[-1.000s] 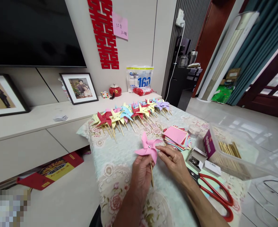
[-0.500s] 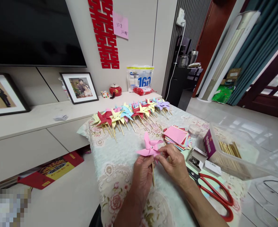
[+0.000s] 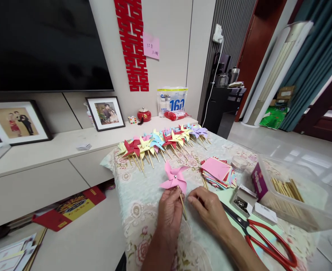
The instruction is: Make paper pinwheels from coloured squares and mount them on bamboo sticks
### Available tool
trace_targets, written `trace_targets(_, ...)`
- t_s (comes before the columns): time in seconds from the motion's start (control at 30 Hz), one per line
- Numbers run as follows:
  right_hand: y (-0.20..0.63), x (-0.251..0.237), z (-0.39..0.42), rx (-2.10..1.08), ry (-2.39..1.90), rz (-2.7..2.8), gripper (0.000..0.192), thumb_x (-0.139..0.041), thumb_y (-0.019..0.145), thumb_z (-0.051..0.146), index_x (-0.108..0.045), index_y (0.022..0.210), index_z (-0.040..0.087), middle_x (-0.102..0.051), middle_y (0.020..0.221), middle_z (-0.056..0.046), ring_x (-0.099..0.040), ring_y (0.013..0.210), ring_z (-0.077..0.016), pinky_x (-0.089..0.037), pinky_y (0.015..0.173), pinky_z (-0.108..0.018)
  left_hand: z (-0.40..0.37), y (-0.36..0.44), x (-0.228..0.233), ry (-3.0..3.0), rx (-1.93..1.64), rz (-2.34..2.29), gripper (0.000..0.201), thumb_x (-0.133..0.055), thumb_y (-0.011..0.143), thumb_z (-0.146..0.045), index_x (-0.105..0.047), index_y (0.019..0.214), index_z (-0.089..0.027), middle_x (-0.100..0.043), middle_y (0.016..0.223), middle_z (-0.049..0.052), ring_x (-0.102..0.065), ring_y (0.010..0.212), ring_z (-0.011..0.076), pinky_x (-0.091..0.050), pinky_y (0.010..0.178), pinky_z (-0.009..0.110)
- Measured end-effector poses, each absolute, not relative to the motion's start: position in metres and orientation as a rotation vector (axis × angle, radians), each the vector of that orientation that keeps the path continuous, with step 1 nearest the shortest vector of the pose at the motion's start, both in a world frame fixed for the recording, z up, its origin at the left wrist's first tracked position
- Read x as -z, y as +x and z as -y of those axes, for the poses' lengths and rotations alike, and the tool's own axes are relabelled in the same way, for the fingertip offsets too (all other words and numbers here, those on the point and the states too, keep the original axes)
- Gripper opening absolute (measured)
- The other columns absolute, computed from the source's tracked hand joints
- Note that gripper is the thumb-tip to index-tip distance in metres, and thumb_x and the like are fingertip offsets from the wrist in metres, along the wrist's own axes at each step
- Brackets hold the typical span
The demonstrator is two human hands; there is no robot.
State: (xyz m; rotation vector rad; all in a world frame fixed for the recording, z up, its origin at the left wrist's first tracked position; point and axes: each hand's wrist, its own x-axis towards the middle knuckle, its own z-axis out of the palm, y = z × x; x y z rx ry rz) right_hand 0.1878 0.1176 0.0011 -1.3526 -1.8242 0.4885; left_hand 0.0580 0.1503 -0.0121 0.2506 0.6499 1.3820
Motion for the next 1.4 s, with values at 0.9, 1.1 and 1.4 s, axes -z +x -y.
trace_targets(0.9, 0.22, -0.065, -0.212, -0.316, -1.837, 1.696, 0.014, -0.059, 0.085, 0.026, -0.063, 0.073, 0.021, -0.068, 0.069, 0.001, -0.064, 0.068, -0.0156, -0.042, 0.064, -0.024, -0.16, 0.078, 0.042, 0.778, -1.248, -1.042, 0.025, -0.066, 0.068, -0.016, -0.068, 0.093, -0.013, -0.07, 0.09, 0.01, -0.062, 0.074, 0.0177, -0.048, 0.065, 0.029)
trace_targets(1.1, 0.252, -0.075, -0.296, -0.36, -2.143, 1.652, 0.01, -0.067, 0.088, 0.023, -0.071, 0.085, 0.015, -0.073, 0.087, -0.005, -0.07, 0.083, -0.0196, -0.051, 0.071, -0.028, -0.157, 0.087, 0.051, 1.5, -1.15, -1.377, 0.032, -0.045, 0.072, 0.002, -0.065, 0.092, -0.014, -0.065, 0.095, 0.01, -0.063, 0.088, 0.0217, -0.046, 0.082, 0.033)
trace_targets(1.4, 0.266, -0.037, -0.356, -0.613, -2.314, 1.723, 0.033, -0.062, 0.097, 0.034, -0.06, 0.125, 0.017, -0.063, 0.126, -0.009, -0.065, 0.105, -0.0232, -0.057, 0.088, -0.043, -0.163, 0.086, 0.069, 1.71, -0.992, -1.393, 0.036, -0.042, 0.074, 0.003, -0.065, 0.096, -0.015, -0.063, 0.095, 0.01, -0.062, 0.091, 0.0218, -0.046, 0.082, 0.031)
